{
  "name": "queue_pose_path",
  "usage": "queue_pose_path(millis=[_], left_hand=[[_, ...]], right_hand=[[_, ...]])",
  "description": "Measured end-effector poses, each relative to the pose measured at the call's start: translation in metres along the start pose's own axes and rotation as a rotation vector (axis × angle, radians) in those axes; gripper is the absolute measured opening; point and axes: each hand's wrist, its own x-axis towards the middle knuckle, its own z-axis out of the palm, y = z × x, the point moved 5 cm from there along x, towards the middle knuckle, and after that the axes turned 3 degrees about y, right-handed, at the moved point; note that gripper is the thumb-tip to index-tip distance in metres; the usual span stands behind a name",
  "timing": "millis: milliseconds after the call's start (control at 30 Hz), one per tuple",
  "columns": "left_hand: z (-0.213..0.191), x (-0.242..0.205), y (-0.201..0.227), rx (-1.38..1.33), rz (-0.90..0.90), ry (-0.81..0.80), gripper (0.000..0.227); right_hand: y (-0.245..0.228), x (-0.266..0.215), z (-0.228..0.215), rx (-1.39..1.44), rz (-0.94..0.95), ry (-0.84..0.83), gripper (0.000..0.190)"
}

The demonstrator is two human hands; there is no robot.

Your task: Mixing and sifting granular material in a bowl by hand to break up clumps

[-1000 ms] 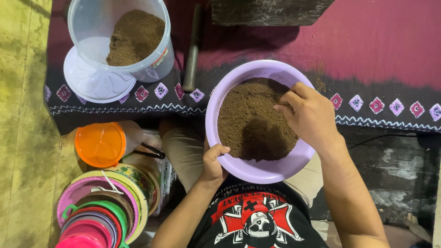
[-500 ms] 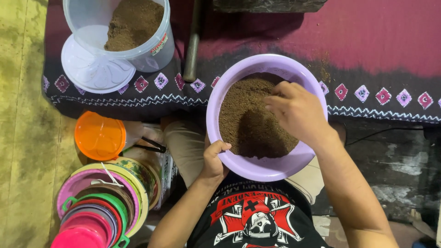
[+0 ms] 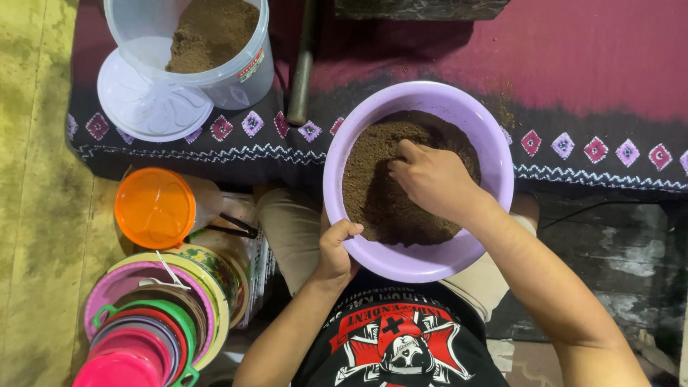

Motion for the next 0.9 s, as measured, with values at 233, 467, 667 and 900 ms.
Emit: queue_pose_path(millis=[233,467,667,900], left_hand=[[-0.045,0.029,-0.05,-0.021,-0.021,0.026,0.101],[-0.053,0.029,-0.045,-0.033,-0.092,0.069,0.09],[-0.05,0.024,-0.041,-0.055,-0.09,0.09,0.088],[-0.049,0.021,-0.041,-0.037,-0.096,0.11,0.087]], right_hand=[[0.003,-0.009,-0.019,-0.018,0.116,-0.059,0.014],[0.002,-0.024,-0.024,-0.076,0.157,0.027,0.012],[-0.003,-0.027,-0.015,-0.094,0.179,0.076,0.018],[-0.009,-0.031,-0.025,-0.003,0.195,0.093,0.007]])
